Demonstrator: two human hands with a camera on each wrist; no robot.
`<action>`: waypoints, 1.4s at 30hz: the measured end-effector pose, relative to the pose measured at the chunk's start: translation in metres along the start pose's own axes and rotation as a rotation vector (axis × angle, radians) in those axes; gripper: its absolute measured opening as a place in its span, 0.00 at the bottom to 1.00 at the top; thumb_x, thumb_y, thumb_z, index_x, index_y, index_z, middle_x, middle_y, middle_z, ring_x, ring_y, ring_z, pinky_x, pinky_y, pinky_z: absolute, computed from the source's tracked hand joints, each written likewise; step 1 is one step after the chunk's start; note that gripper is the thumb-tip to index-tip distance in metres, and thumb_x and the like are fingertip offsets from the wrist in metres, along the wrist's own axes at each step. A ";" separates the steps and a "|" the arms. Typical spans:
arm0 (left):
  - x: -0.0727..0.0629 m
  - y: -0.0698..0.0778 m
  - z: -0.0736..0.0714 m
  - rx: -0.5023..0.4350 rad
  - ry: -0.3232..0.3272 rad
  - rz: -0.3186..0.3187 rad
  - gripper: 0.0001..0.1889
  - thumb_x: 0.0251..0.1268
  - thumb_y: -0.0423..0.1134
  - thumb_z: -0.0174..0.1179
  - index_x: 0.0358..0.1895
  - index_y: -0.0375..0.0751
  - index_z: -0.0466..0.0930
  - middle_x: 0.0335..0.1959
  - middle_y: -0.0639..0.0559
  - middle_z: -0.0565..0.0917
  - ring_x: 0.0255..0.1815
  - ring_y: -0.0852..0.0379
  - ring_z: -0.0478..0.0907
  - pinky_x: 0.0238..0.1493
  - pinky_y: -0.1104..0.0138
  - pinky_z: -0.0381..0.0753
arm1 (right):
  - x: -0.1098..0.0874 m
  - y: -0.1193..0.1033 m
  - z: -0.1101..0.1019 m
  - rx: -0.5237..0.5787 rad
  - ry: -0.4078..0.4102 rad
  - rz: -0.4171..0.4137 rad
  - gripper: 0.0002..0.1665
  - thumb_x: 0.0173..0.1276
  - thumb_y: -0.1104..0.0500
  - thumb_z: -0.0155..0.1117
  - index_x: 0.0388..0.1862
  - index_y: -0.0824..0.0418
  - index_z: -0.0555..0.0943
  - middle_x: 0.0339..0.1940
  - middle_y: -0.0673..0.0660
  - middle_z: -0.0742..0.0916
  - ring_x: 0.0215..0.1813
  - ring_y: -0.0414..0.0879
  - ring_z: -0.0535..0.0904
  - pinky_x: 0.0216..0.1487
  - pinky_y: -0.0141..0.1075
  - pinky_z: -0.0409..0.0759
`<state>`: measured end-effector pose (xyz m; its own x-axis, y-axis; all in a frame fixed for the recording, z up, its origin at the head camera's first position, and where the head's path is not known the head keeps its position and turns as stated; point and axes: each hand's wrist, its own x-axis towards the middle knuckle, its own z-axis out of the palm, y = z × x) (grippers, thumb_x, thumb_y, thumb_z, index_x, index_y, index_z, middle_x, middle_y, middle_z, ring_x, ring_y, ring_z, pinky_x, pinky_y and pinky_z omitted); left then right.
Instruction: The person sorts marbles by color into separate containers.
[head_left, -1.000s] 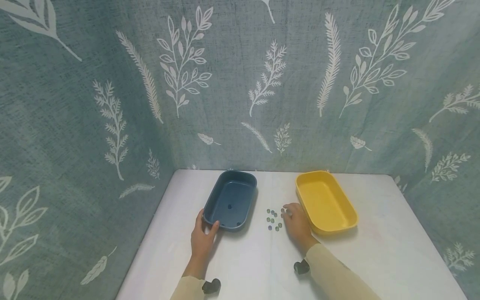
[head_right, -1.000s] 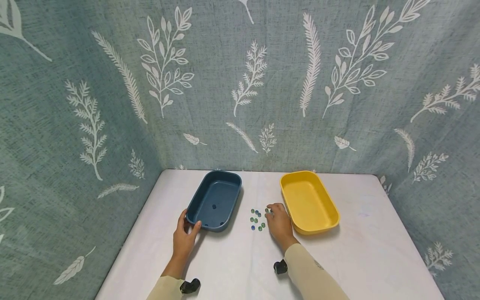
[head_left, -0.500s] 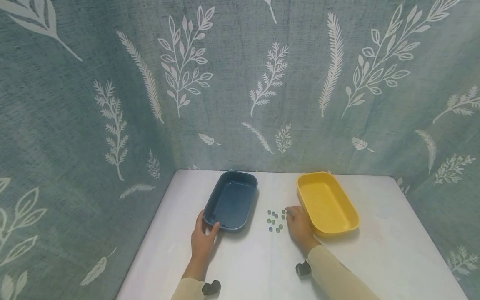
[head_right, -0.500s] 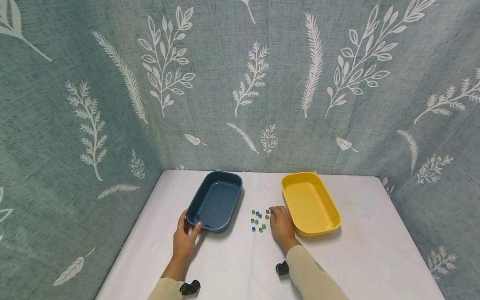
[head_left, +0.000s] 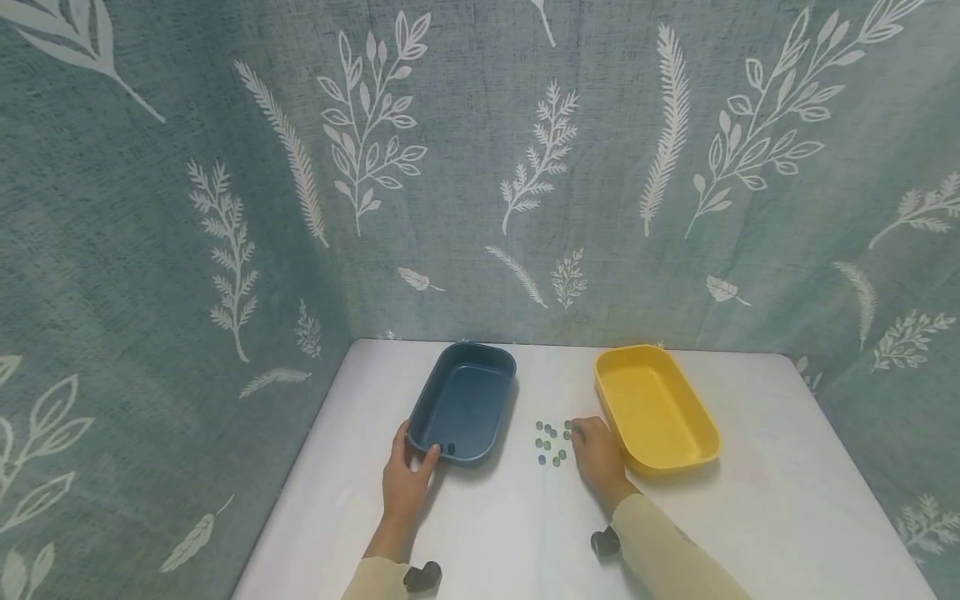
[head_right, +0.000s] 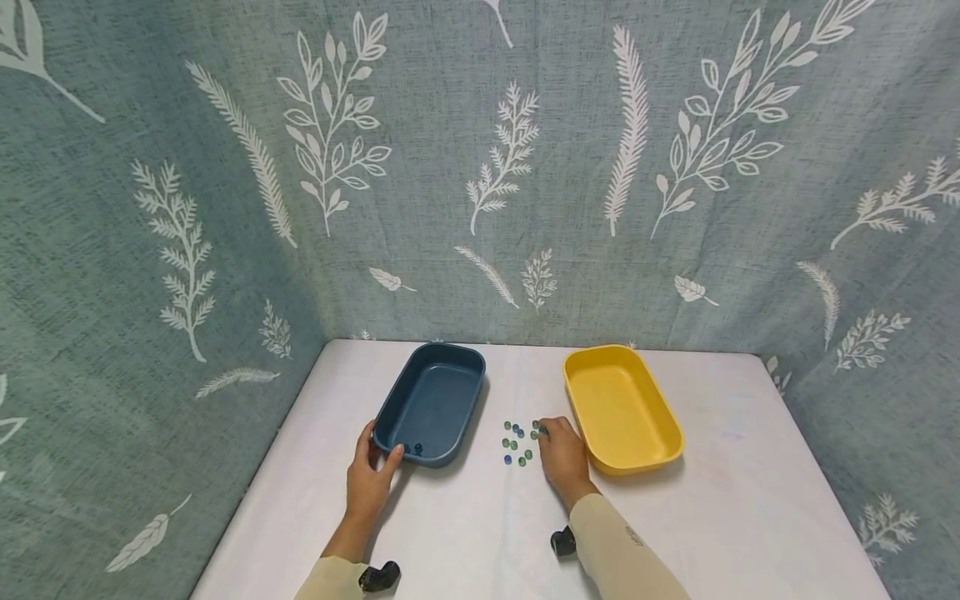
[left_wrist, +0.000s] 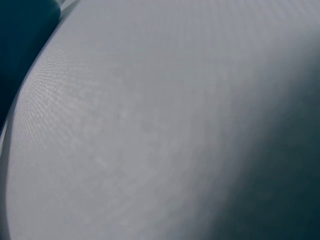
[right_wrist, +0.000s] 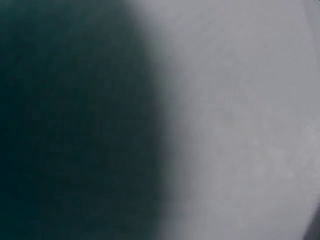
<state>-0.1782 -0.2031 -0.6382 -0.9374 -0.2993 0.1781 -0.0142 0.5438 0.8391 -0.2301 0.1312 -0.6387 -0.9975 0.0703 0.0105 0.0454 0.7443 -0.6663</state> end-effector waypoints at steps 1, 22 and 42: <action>0.000 0.000 0.000 0.001 0.001 -0.002 0.41 0.64 0.56 0.63 0.76 0.54 0.54 0.75 0.50 0.61 0.75 0.48 0.56 0.73 0.51 0.53 | 0.000 0.000 0.000 0.000 -0.002 0.003 0.19 0.74 0.57 0.56 0.60 0.61 0.77 0.51 0.55 0.81 0.57 0.52 0.76 0.65 0.49 0.71; 0.003 0.005 0.000 0.008 -0.004 0.008 0.41 0.65 0.56 0.62 0.76 0.53 0.53 0.75 0.49 0.61 0.75 0.47 0.56 0.73 0.50 0.54 | 0.000 -0.004 -0.007 0.077 -0.029 0.006 0.18 0.77 0.56 0.51 0.61 0.59 0.75 0.56 0.55 0.80 0.65 0.53 0.72 0.68 0.50 0.66; -0.001 0.006 -0.003 0.004 -0.025 0.007 0.41 0.65 0.56 0.62 0.76 0.51 0.53 0.75 0.46 0.61 0.75 0.44 0.55 0.72 0.48 0.54 | -0.013 -0.026 -0.016 0.111 -0.084 -0.015 0.17 0.74 0.55 0.55 0.58 0.57 0.77 0.55 0.53 0.82 0.62 0.51 0.75 0.66 0.49 0.70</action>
<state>-0.1762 -0.2023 -0.6320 -0.9459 -0.2756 0.1712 -0.0087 0.5489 0.8359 -0.2171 0.1217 -0.6096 -0.9993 0.0007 -0.0382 0.0290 0.6667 -0.7447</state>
